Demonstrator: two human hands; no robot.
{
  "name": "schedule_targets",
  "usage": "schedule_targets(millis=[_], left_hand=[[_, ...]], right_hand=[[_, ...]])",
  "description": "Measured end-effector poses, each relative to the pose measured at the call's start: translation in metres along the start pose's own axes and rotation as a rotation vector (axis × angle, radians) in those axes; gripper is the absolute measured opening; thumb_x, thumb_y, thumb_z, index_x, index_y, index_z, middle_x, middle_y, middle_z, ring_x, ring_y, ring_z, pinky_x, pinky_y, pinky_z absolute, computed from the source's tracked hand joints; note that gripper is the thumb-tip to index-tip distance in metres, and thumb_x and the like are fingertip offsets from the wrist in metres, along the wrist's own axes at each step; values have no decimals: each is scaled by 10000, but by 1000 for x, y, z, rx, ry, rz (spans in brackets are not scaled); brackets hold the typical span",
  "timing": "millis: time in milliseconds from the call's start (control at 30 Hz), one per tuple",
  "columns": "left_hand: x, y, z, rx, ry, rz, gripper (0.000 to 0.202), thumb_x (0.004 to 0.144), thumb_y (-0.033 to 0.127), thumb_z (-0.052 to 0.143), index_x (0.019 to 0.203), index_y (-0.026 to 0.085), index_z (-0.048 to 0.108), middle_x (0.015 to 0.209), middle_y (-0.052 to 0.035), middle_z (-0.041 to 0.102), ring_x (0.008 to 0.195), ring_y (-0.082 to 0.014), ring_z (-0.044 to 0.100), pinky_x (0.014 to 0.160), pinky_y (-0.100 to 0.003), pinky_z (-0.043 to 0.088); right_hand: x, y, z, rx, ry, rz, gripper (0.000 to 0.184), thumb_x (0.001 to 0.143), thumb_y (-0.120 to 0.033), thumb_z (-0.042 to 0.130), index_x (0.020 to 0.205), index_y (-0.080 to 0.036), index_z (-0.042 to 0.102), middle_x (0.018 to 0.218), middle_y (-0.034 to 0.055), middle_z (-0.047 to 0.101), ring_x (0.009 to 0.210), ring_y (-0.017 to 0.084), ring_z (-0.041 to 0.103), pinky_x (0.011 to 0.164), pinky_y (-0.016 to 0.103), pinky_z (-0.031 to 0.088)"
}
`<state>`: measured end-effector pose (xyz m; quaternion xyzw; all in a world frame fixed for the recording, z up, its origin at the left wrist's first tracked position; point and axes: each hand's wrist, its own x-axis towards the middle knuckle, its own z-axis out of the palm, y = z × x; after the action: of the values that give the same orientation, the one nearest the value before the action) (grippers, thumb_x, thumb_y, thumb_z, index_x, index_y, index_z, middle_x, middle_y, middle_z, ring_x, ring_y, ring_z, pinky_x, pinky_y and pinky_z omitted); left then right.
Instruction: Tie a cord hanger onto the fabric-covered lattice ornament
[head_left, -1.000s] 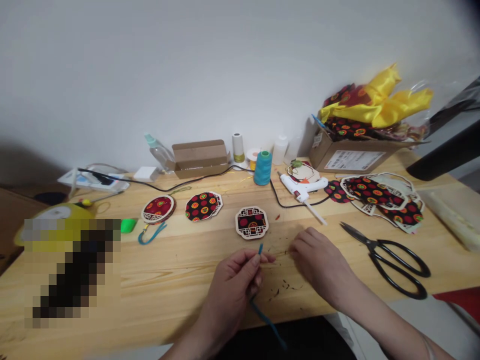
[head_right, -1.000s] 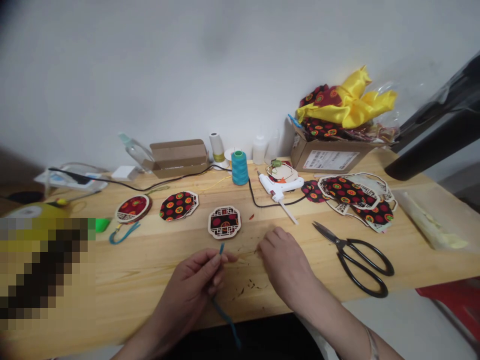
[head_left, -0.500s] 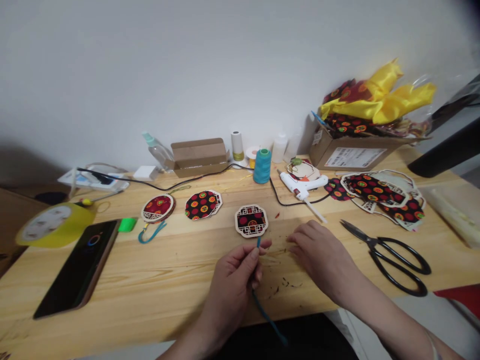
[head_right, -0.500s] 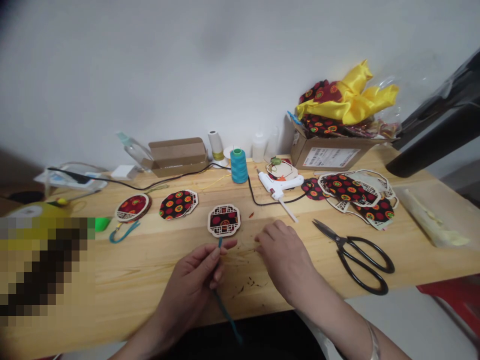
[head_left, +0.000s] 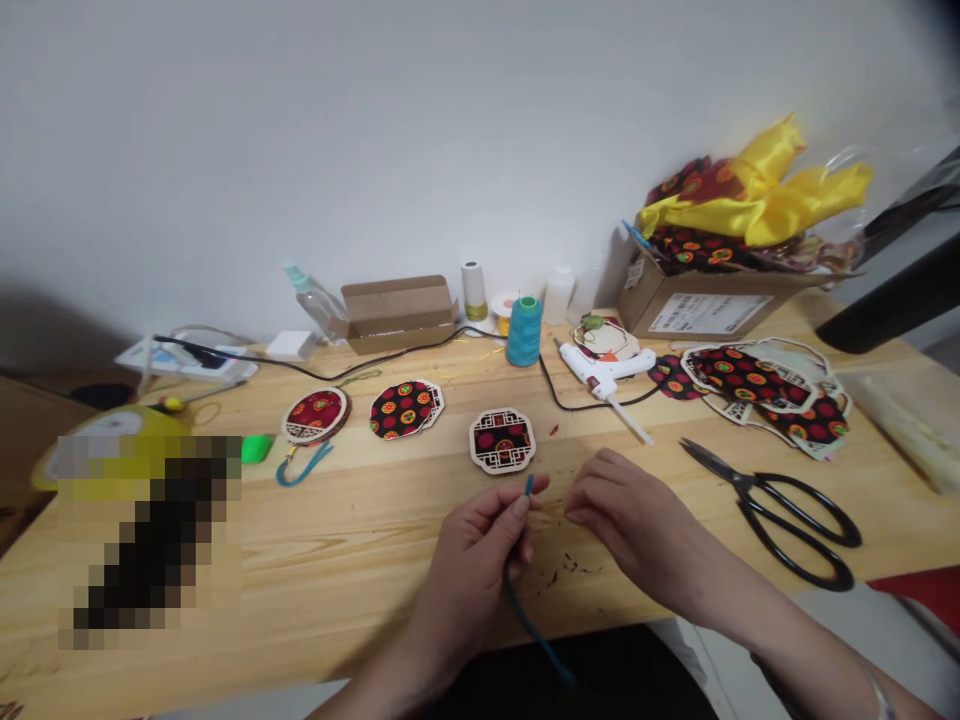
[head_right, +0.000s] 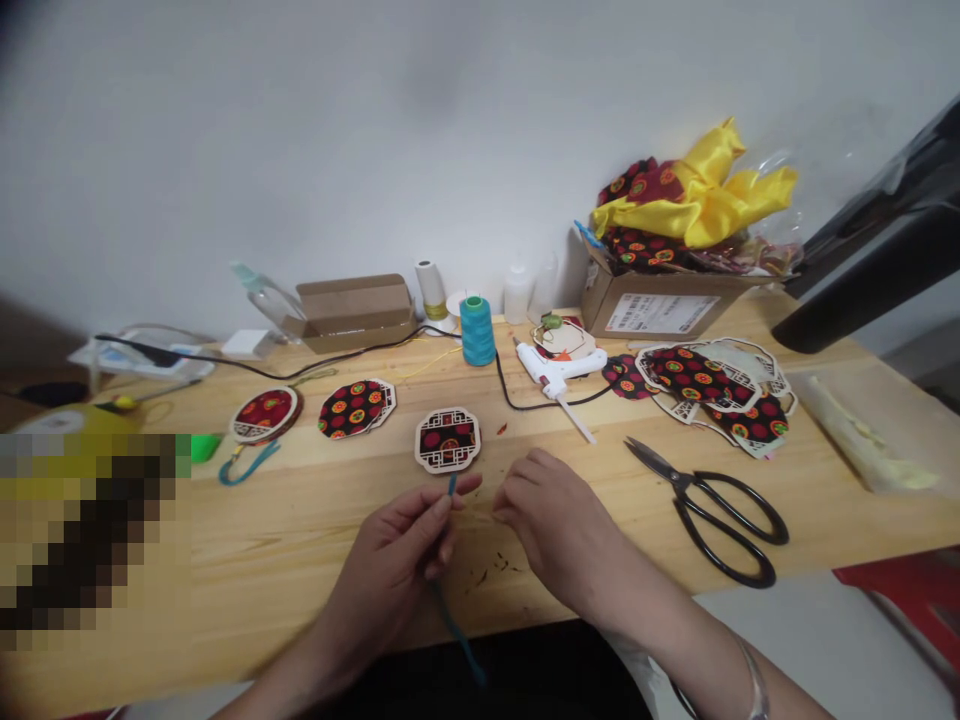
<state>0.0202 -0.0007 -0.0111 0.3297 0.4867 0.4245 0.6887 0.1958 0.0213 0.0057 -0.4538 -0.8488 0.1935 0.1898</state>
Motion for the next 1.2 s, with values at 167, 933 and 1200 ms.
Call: schedule_targets(millis=[167,933,1200], left_hand=[[1,2,4,53,-29,13,229,802,334,563,857,135,662,506,30,501,444,-72,368,438,-208,224],[1,-4,1,-19,-62,-23,161,780,282,605,711,148,660,575,30,468,535,-67,332,499,-222,210],[0,-3,0,-68,-8,-39,159,768,286,618,734,139,670,553,38,444,500,-56,310,472,-215,185]], right_hand=[[8,-10,-14,137,-4,-28,160,852,-123,462,738,-165,565,776,39,559,805,166,483,708,286,407],[22,-9,-9,110,89,-116,157,812,-55,491,696,-144,549,752,47,564,791,171,473,714,298,405],[16,2,-1,229,323,114,119,845,-163,496,784,-174,597,789,33,575,778,153,520,697,288,419]])
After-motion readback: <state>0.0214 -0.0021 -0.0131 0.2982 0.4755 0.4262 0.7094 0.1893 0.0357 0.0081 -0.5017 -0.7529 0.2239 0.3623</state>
